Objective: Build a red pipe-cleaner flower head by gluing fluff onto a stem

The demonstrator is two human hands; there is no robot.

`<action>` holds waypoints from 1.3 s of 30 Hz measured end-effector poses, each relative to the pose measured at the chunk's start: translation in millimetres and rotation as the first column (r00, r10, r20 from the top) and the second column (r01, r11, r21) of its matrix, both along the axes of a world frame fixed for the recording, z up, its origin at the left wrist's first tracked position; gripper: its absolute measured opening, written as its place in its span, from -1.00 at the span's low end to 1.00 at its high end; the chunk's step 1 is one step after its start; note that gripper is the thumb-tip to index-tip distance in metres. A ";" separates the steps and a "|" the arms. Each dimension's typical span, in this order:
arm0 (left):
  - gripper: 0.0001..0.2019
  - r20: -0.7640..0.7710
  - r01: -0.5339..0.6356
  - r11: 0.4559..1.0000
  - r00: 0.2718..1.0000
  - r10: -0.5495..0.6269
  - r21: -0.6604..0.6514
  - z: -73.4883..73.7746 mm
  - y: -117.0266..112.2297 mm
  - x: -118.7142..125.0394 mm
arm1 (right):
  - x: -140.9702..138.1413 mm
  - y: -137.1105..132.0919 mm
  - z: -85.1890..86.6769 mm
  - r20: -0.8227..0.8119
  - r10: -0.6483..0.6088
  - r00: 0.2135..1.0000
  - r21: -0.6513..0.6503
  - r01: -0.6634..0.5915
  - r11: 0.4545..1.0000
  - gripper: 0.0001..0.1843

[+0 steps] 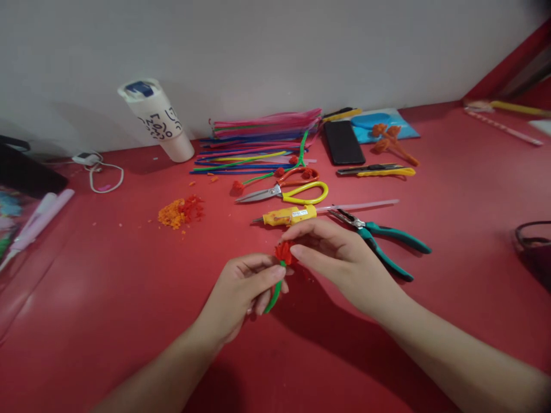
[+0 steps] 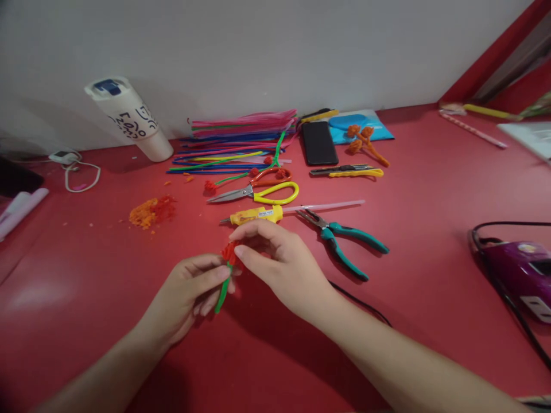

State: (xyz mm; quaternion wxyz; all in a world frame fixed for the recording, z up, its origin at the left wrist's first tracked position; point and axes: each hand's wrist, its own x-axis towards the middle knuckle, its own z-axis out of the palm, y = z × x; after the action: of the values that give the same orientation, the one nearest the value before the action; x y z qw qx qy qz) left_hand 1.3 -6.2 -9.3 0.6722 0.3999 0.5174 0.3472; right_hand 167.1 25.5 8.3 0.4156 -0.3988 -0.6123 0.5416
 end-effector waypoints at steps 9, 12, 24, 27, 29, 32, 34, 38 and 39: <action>-0.86 0.220 -0.089 0.991 0.969 0.110 -0.103 1.4 4.8 -3.1 | 20.6 22.7 -16.8 0.640 -0.464 0.613 0.546 0.062 0.835 -0.74; -0.86 0.253 -0.092 0.989 0.960 0.119 -0.117 0.3 4.1 -4.4 | 24.4 30.8 -28.3 0.784 -0.438 0.440 0.505 -0.042 0.862 -0.66; -0.85 0.428 -0.144 0.988 0.891 0.152 -0.050 5.3 7.8 -10.1 | 21.3 37.5 -16.8 0.476 -0.251 0.843 0.045 0.262 0.964 -0.77; -0.85 0.469 -0.175 0.981 0.862 0.191 -0.078 8.6 8.9 -11.7 | 22.1 33.6 -9.0 0.060 -0.241 0.969 -0.280 0.248 0.927 -0.70; -0.85 0.492 -0.186 0.978 0.846 0.208 -0.094 10.2 9.3 -12.3 | 23.3 28.7 -5.3 -0.045 -0.220 0.974 -0.360 0.190 0.913 -0.72; -0.86 0.533 -0.211 0.973 0.814 0.230 -0.097 10.4 10.1 -13.3 | 25.2 17.6 -0.3 -0.115 -0.129 0.985 -0.352 0.081 0.933 -0.78; -0.88 0.558 -0.237 0.967 0.791 0.250 -0.097 9.4 11.0 -14.2 | 25.0 9.2 3.5 -0.065 -0.053 0.996 -0.305 0.031 0.952 -0.79; -0.89 0.589 -0.277 0.953 0.753 0.294 -0.122 8.7 13.4 -15.2 | 19.3 -4.0 10.9 0.172 -0.119 0.978 0.014 0.118 0.993 -0.80; -0.89 0.593 -0.283 0.950 0.746 0.304 -0.131 9.0 13.8 -15.3 | 17.4 -6.0 12.3 0.213 -0.129 0.969 0.100 0.110 0.989 -0.81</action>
State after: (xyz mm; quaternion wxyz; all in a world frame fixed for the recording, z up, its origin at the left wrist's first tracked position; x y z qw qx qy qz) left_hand -13.9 7.6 -0.3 0.7454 0.1701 0.3367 0.5496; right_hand 184.5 19.5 20.6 0.3946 -0.4736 -0.6523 0.4411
